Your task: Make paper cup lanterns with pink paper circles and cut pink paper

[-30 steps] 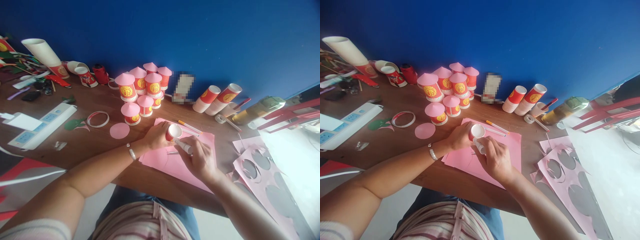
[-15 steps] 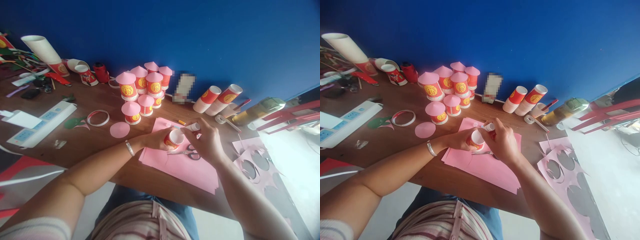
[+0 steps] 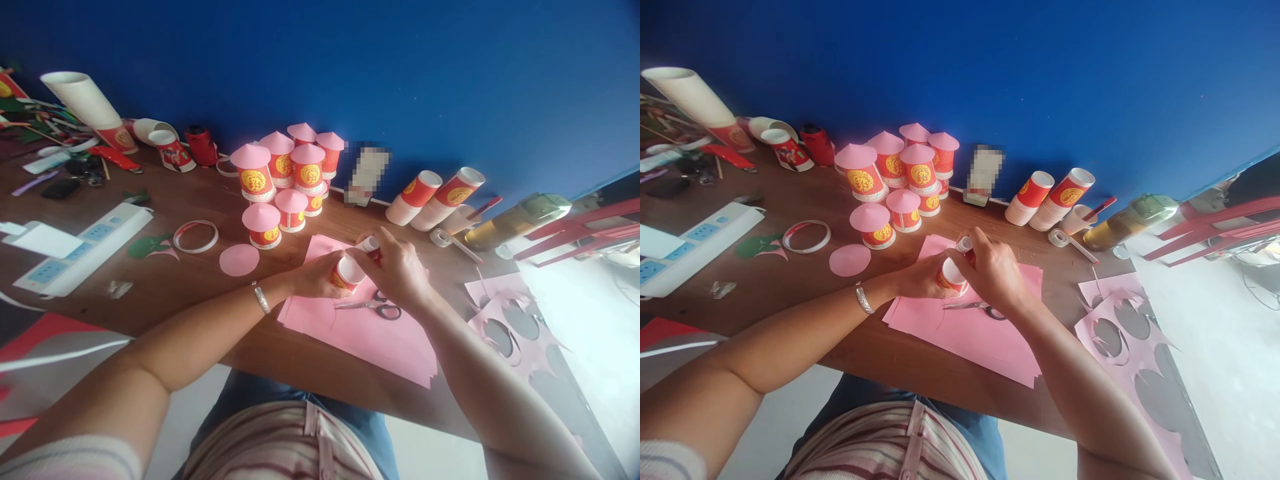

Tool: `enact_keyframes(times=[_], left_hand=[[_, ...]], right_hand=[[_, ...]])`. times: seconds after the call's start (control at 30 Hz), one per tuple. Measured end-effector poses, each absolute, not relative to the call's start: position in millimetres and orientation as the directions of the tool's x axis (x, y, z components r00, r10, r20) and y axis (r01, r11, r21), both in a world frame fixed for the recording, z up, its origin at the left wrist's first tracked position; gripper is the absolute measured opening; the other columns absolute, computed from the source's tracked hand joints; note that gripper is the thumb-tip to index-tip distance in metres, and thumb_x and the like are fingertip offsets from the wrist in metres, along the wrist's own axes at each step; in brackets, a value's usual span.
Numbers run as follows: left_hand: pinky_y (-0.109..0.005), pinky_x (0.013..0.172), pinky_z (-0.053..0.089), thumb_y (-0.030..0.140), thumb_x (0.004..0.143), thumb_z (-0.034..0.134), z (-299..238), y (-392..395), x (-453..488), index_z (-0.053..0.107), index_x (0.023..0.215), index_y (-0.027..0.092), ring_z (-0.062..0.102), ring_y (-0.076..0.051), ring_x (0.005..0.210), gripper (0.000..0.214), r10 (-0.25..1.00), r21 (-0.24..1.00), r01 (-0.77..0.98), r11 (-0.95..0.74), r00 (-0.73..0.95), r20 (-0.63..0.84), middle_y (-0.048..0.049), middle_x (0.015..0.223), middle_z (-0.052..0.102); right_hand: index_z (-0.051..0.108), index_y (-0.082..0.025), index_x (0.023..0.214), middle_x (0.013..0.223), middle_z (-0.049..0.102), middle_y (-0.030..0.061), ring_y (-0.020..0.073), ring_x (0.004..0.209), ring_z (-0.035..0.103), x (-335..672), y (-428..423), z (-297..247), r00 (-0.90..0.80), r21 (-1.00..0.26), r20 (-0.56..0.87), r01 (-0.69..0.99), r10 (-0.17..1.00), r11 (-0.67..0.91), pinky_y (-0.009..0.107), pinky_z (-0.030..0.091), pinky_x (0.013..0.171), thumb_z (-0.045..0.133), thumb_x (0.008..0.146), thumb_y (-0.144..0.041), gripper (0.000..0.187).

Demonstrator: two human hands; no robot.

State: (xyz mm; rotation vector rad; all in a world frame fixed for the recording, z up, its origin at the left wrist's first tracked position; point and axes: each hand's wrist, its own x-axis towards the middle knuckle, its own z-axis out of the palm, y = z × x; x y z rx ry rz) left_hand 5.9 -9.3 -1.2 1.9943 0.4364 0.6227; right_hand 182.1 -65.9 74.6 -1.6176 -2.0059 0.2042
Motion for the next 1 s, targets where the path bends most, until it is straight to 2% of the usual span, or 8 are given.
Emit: enact_keyframes(times=[0.17, 0.3, 0.4, 0.63, 0.87, 1.0], left_hand=[[-0.04, 0.087, 0.058, 0.021, 0.08, 0.073, -2.7, -8.2, 1.8, 0.063, 0.122, 0.017, 0.069, -0.027, 0.105, 0.043, 0.51, 0.899, 0.061, -0.433, 0.839, 0.188, -0.01, 0.118, 0.072], [-0.039, 0.086, 0.059, 0.02, 0.079, 0.072, -4.3, -8.0, 2.6, 0.065, 0.119, 0.017, 0.07, -0.026, 0.102, 0.041, 0.509, 0.905, 0.064, -0.421, 0.842, 0.178, -0.0084, 0.111, 0.074], [-0.038, 0.083, 0.059, 0.019, 0.079, 0.072, -4.2, -8.4, 3.0, 0.065, 0.115, 0.017, 0.07, -0.025, 0.097, 0.036, 0.51, 0.91, 0.078, -0.407, 0.846, 0.156, -0.0075, 0.105, 0.074], [-0.039, 0.082, 0.059, 0.021, 0.081, 0.069, -4.7, -8.1, 1.2, 0.063, 0.115, 0.015, 0.069, -0.025, 0.098, 0.035, 0.511, 0.912, 0.102, -0.396, 0.85, 0.127, -0.009, 0.108, 0.073], [-0.037, 0.083, 0.06, 0.018, 0.079, 0.068, -4.9, -7.4, 3.1, 0.063, 0.115, 0.015, 0.072, -0.026, 0.102, 0.036, 0.49, 0.919, 0.04, -0.391, 0.855, 0.171, -0.0104, 0.112, 0.074], [-0.037, 0.08, 0.06, 0.02, 0.078, 0.071, -7.8, -6.5, 4.6, 0.064, 0.116, 0.016, 0.071, -0.025, 0.097, 0.038, 0.497, 0.913, 0.031, -0.407, 0.846, 0.193, -0.0089, 0.109, 0.075]], right_hand=[[0.063, -0.022, 0.095, 0.078, 0.074, 0.0057, 0.021, 0.064, 0.065, 180.6, -64.2, 70.3, -0.165, -0.387, 0.298, 0.879, 0.94, 0.277, 0.029, 0.041, 0.058, 0.064, 0.095, -0.042, 0.02], [0.062, -0.021, 0.095, 0.081, 0.074, 0.0069, 0.021, 0.066, 0.064, 178.5, -62.4, 66.9, -0.197, -0.365, 0.303, 0.88, 0.932, 0.305, 0.029, 0.041, 0.06, 0.063, 0.097, -0.041, 0.02], [0.062, -0.021, 0.095, 0.083, 0.074, 0.0072, 0.0208, 0.067, 0.064, 177.2, -60.1, 65.8, -0.199, -0.371, 0.308, 0.875, 0.93, 0.31, 0.03, 0.041, 0.061, 0.062, 0.098, -0.041, 0.021], [0.062, -0.02, 0.098, 0.078, 0.072, 0.0057, 0.0206, 0.067, 0.065, 176.8, -56.9, 66.1, -0.2, -0.419, 0.282, 0.854, 0.938, 0.308, 0.03, 0.041, 0.062, 0.06, 0.1, -0.044, 0.024], [0.06, -0.022, 0.092, 0.078, 0.071, 0.0048, 0.0187, 0.063, 0.061, 170.8, -51.6, 61.1, -0.2, -0.409, 0.327, 0.851, 0.924, 0.329, 0.029, 0.04, 0.062, 0.061, 0.099, -0.041, 0.021], [0.061, -0.022, 0.093, 0.08, 0.072, 0.004, 0.018, 0.063, 0.061, 173.6, -52.9, 63.8, -0.15, -0.459, 0.347, 0.834, 0.926, 0.307, 0.029, 0.041, 0.062, 0.063, 0.098, -0.042, 0.02]])
